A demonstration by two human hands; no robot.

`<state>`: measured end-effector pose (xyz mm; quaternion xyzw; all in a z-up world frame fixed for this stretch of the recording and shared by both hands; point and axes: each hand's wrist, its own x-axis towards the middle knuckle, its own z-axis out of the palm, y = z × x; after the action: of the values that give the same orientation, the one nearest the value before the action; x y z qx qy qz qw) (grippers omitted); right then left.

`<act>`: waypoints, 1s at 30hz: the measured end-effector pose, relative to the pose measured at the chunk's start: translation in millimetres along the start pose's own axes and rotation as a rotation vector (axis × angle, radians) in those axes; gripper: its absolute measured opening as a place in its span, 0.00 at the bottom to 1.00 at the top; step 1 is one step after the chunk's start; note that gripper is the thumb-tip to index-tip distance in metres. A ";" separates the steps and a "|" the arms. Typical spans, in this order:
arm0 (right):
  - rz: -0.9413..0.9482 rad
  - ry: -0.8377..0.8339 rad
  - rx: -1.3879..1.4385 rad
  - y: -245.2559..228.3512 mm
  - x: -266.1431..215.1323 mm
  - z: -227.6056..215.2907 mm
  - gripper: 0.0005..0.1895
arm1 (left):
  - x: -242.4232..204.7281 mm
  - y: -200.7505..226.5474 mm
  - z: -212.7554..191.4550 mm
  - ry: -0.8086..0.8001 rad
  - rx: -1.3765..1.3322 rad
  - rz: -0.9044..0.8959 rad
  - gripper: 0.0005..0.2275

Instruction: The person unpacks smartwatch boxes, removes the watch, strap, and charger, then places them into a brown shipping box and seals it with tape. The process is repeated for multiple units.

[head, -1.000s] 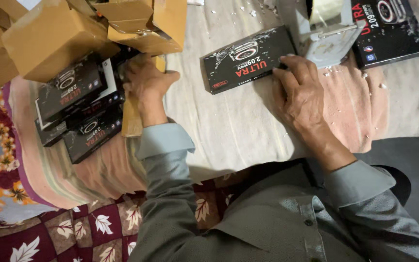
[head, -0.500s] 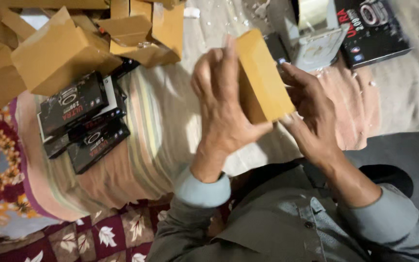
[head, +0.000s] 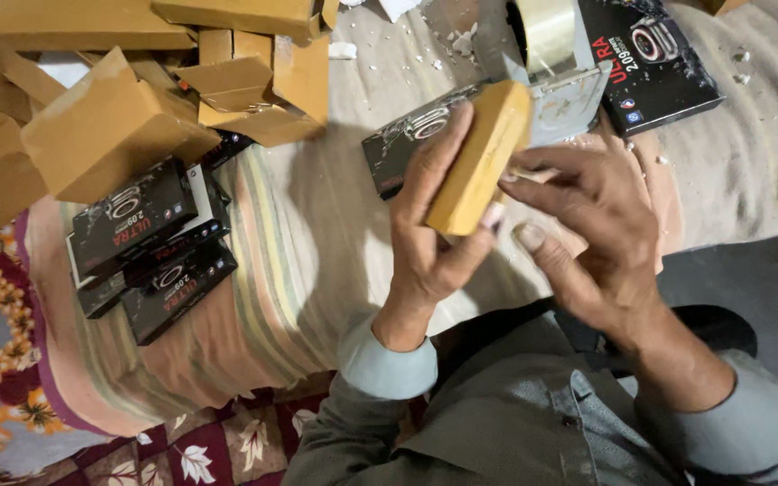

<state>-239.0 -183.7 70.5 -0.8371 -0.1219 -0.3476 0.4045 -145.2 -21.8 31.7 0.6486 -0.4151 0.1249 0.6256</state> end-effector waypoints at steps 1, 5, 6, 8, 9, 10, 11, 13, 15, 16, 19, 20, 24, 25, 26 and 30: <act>-0.007 0.054 -0.049 0.5 4.0 -0.5 0.16 | -1.6 1.1 -1.4 -0.004 -0.145 -0.086 0.27; -0.107 0.160 -0.276 0.4 21.0 -15.2 0.20 | -4.6 3.7 0.9 -0.054 -0.453 -0.244 0.19; -0.060 0.120 -0.243 -2.8 21.8 -19.1 0.20 | -6.3 5.2 1.4 -0.069 -0.472 -0.249 0.17; 0.124 0.007 -0.096 -9.2 20.5 -28.9 0.18 | -8.7 7.0 7.2 -0.068 -0.417 -0.278 0.15; 0.258 -0.069 0.022 -11.6 18.8 -33.8 0.16 | -8.9 8.2 11.2 -0.047 -0.389 -0.336 0.15; 0.322 -0.067 -0.010 -12.1 17.1 -37.7 0.15 | -10.4 11.9 16.7 0.014 -0.357 -0.476 0.16; 0.387 -0.065 -0.043 -11.5 15.0 -40.1 0.14 | -8.5 13.6 21.3 0.056 -0.311 -0.470 0.17; 0.525 -0.013 0.021 -8.2 8.8 -38.5 0.13 | -7.0 21.8 27.9 0.127 -0.201 -0.330 0.17; 0.655 0.105 0.206 -2.5 2.5 -33.1 0.12 | 0.1 31.4 30.5 0.174 -0.119 -0.125 0.18; 0.676 0.125 0.264 0.8 -0.4 -32.5 0.12 | 5.3 37.6 32.4 0.201 -0.097 -0.064 0.18; 0.712 0.177 0.400 8.5 -9.5 -29.5 0.14 | 22.3 56.6 17.9 0.017 0.152 0.062 0.12; 0.702 0.189 0.413 10.9 -11.7 -28.8 0.14 | 27.4 62.4 12.1 -0.065 0.207 0.046 0.11; 0.661 0.168 0.550 16.6 -15.8 -24.3 0.15 | 44.3 70.0 -4.1 -0.283 0.266 -0.062 0.13; 0.685 0.185 0.545 17.1 -16.5 -24.5 0.16 | 47.7 67.4 -5.2 -0.294 0.276 -0.054 0.13; 0.708 0.201 0.542 17.4 -16.9 -24.5 0.16 | 49.3 64.1 -6.5 -0.303 0.289 -0.046 0.14; 0.899 0.224 0.425 25.8 -20.1 -30.6 0.18 | 42.5 45.1 -4.0 -0.266 0.121 -0.211 0.08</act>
<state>-255.9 -222.0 54.7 -0.6636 0.2265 -0.1943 0.6860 -148.6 -28.7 93.3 0.7357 -0.4158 -0.0037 0.5347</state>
